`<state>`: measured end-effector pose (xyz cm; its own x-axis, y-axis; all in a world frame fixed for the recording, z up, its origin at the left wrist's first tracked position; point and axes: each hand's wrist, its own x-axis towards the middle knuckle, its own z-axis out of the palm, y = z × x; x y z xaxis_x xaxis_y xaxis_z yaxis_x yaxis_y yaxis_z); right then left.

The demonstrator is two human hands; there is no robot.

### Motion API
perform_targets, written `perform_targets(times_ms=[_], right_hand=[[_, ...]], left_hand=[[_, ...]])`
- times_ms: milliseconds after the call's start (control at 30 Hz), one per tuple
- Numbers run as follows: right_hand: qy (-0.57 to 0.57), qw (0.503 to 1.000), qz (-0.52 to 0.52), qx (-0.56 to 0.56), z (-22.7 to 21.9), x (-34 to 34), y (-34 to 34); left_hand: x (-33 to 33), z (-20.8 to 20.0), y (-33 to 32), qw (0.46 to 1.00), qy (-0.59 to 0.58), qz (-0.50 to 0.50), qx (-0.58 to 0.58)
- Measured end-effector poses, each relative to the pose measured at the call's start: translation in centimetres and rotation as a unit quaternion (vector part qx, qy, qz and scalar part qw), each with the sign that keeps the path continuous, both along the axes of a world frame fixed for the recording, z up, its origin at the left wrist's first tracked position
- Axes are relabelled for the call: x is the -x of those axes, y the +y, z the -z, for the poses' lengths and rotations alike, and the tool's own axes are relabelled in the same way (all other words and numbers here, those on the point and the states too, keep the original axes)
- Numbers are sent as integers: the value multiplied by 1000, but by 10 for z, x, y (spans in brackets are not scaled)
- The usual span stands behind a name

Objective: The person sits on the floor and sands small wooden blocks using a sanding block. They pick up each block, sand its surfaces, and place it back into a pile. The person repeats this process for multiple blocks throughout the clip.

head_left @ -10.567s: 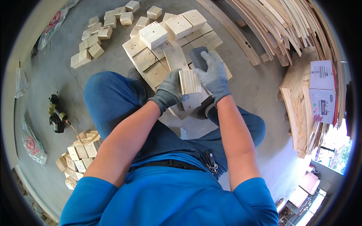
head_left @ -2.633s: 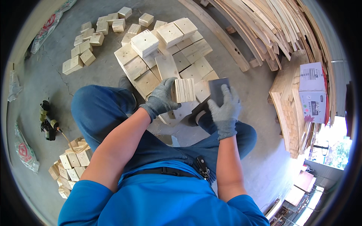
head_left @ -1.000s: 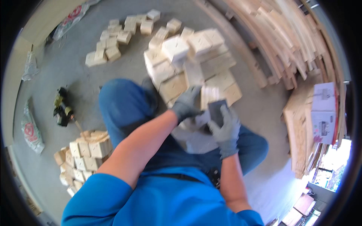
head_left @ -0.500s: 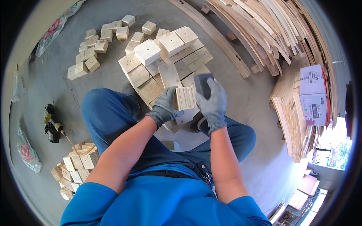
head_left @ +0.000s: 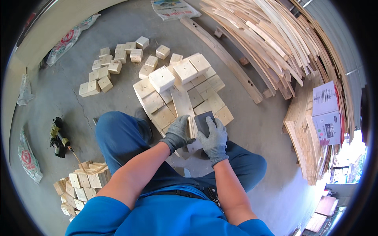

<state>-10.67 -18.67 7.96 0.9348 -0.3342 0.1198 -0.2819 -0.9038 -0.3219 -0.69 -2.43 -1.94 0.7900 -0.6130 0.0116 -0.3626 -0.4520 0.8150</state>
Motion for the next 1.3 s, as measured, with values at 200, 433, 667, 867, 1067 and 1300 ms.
perform_targets(times_ms=[200,433,667,867,1067,1300], right_hand=[[-7,1000,15,-14,-7,-60,-10],[3,998,-61,-23,-16,31,27],[-23,995,-98,7,-9,44,24],[-32,999,-43,3,-14,-46,10],[-16,998,-51,-18,2,-49,6],[-8,997,-71,-31,-21,49,44]], left_hand=[[-4,9,-2,1000,-20,3,6],[-5,-11,4,1000,7,10,10],[-12,-13,0,999,42,12,20],[-2,3,-7,997,-21,-14,67],[0,5,1,999,2,7,40],[0,-9,6,998,54,11,26]])
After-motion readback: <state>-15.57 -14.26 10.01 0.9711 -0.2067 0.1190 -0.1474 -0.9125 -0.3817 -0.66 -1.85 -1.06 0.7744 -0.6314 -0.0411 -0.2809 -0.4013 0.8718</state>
